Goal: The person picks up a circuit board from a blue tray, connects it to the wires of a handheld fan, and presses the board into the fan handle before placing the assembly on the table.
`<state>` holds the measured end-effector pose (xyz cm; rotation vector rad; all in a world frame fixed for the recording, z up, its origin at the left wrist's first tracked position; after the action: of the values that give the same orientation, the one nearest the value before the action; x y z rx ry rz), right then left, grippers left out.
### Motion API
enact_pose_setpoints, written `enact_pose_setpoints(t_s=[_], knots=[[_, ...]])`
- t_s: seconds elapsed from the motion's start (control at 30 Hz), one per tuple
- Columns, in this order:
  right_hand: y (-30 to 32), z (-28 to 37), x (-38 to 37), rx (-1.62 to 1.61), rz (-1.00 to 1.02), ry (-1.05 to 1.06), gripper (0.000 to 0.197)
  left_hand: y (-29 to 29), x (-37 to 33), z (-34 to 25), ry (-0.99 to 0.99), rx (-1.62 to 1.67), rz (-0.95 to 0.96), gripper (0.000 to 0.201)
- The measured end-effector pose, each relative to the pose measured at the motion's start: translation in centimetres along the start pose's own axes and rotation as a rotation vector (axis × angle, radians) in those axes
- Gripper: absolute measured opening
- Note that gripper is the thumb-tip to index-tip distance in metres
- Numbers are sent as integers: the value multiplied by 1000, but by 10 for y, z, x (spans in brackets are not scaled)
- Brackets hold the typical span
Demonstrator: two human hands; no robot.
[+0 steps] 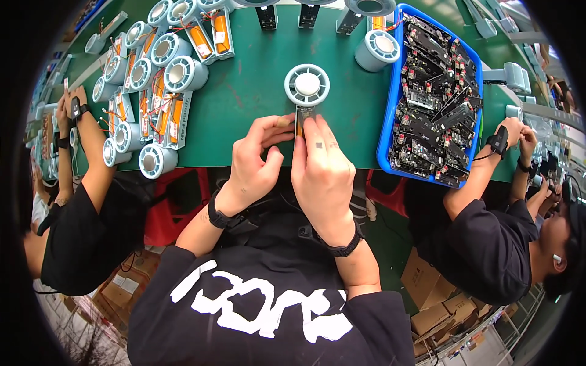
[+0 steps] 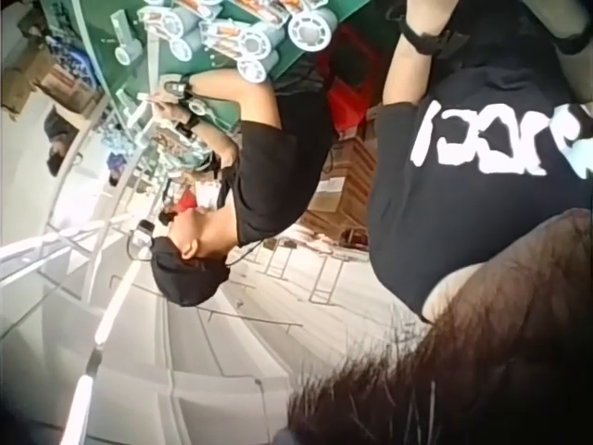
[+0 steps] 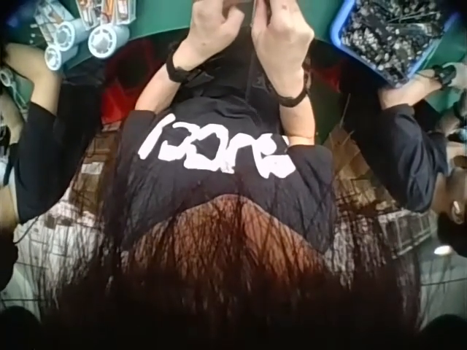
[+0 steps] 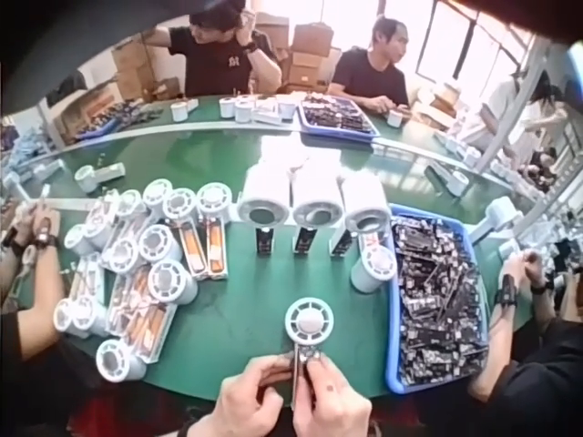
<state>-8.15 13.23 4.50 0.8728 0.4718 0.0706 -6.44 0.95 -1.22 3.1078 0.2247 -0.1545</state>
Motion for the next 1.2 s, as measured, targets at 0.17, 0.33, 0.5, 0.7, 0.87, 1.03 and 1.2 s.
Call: enact_pose_setpoints(t_s=[0.17, 0.33, 0.5, 0.7, 0.87, 1.03, 1.2], knots=[[-3, 3, 1, 24, -62, 72, 27, 0, 0, -1, -6, -56, 44, 41], [-3, -1, 3, 18, -113, 58, 28, -2, 0, -1, -13, -65, 44, 41], [-11, -7, 5, -81, -88, -44, 26, 0, 1, -1, -4, -91, 27, 40], [-15, -13, 7, -71, -132, 32, 27, -1, -1, -3, -7, -108, 26, 36], [-14, -11, 11, -127, -128, 60, 31, 2, -7, 15, 146, 87, -16, 30], [-9, -3, 17, -121, -168, 131, 39, -1, -9, 35, 391, 381, -13, 35], [8, 11, 19, -215, -202, 189, 42, -5, -11, 27, 365, 540, -14, 48]])
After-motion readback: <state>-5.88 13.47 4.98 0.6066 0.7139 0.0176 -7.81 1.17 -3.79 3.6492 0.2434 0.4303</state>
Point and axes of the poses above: each hand's wrist, its own x-axis away from the middle knuckle, its own y-axis out of the back of the hand, z = x × y, the point moved 10 cm from there along -x, towards the middle knuckle, and after that the axes turned 2 degrees about y, right-handed, at the moved point
